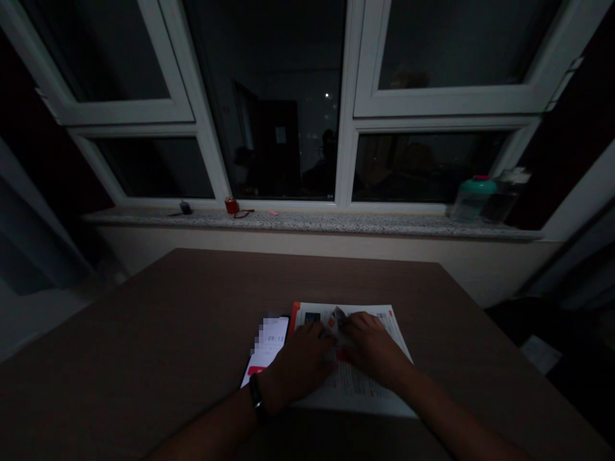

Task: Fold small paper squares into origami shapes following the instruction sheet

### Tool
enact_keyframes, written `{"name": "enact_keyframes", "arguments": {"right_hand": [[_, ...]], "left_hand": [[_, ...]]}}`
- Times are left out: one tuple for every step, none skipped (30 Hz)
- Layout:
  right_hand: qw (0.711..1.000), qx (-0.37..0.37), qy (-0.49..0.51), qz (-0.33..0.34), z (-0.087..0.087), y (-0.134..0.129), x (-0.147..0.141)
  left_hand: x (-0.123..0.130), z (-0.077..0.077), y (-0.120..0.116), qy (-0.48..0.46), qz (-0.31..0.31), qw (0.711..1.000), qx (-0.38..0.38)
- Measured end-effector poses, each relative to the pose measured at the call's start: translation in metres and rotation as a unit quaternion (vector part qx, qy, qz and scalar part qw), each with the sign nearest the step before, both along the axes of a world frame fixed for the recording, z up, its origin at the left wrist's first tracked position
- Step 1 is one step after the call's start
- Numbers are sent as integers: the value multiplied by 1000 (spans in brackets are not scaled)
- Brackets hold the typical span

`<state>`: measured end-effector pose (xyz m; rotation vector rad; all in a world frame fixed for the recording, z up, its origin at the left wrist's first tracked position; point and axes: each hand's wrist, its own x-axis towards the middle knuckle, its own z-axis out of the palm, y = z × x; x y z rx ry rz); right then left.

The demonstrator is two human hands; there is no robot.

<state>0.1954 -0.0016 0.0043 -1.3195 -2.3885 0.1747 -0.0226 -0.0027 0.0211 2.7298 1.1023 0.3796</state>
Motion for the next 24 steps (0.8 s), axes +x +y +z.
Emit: {"name": "enact_keyframes", "arguments": {"right_hand": [[1000, 6, -5, -6, -1, 1, 0], [1000, 13, -10, -12, -2, 2, 0], [1000, 20, -14, -17, -3, 4, -1], [999, 25, -18, -21, -3, 5, -1], [999, 29, -22, -27, -4, 6, -1], [999, 29, -26, -30, -4, 7, -1], [999, 27, -28, -32, -4, 7, -2], [999, 24, -26, -32, -4, 7, -2], [999, 20, -22, -30, -4, 7, -2], [999, 17, -14, -27, -4, 7, -2], [1000, 14, -4, -23, -4, 7, -2], [1000, 11, 6, -19, -4, 6, -2], [1000, 8, 14, -17, -3, 6, -2], [1000, 4, 20, -16, -3, 6, -2], [1000, 1, 24, -16, -2, 6, -2], [999, -1, 27, -17, -2, 5, -2], [999, -4, 29, -18, -1, 5, -1], [999, -5, 30, -19, -1, 5, -1], [999, -6, 31, -21, -1, 6, -1], [999, -5, 31, -23, -2, 6, -1], [999, -3, 32, -25, -3, 6, -1], [999, -1, 33, -26, -4, 7, 0], [999, 0, 33, -25, -5, 7, 0], [999, 0, 33, -24, -6, 8, 0]], "left_hand": [[0, 0, 0, 0, -5, 1000, 0], [0, 0, 0, 1, -9, 1000, 0], [1, 0, 0, 2, -14, 1000, -1], [1, 0, 1, 2, -16, 1000, -2], [1, 0, 1, 2, -16, 1000, -3], [1, 0, 1, 1, -16, 1000, -3], [1, 0, 2, 0, -14, 1000, -4], [1, 0, 2, 0, -9, 1000, -5], [1, 0, 3, 2, -3, 1000, -8], [0, 1, 3, 5, 5, 1000, -11], [-1, 1, 4, 7, 14, 1000, -15], [-2, 2, 5, 9, 22, 1000, -17], [-3, 2, 5, 10, 30, 999, -18], [-4, 3, 6, 11, 34, 999, -17], [-5, 3, 7, 13, 34, 999, -16], [-5, 3, 8, 16, 30, 999, -15], [-6, 3, 8, 20, 22, 999, -14], [-7, 4, 9, 26, 11, 1000, -11], [-7, 4, 10, 33, 0, 999, -8], [-8, 5, 10, 41, -12, 999, -4], [-8, 6, 11, 51, -21, 998, 0], [-8, 7, 11, 61, -29, 998, 5], [-7, 8, 12, 72, -33, 997, 9], [-7, 10, 12, 81, -37, 996, 13]]}}
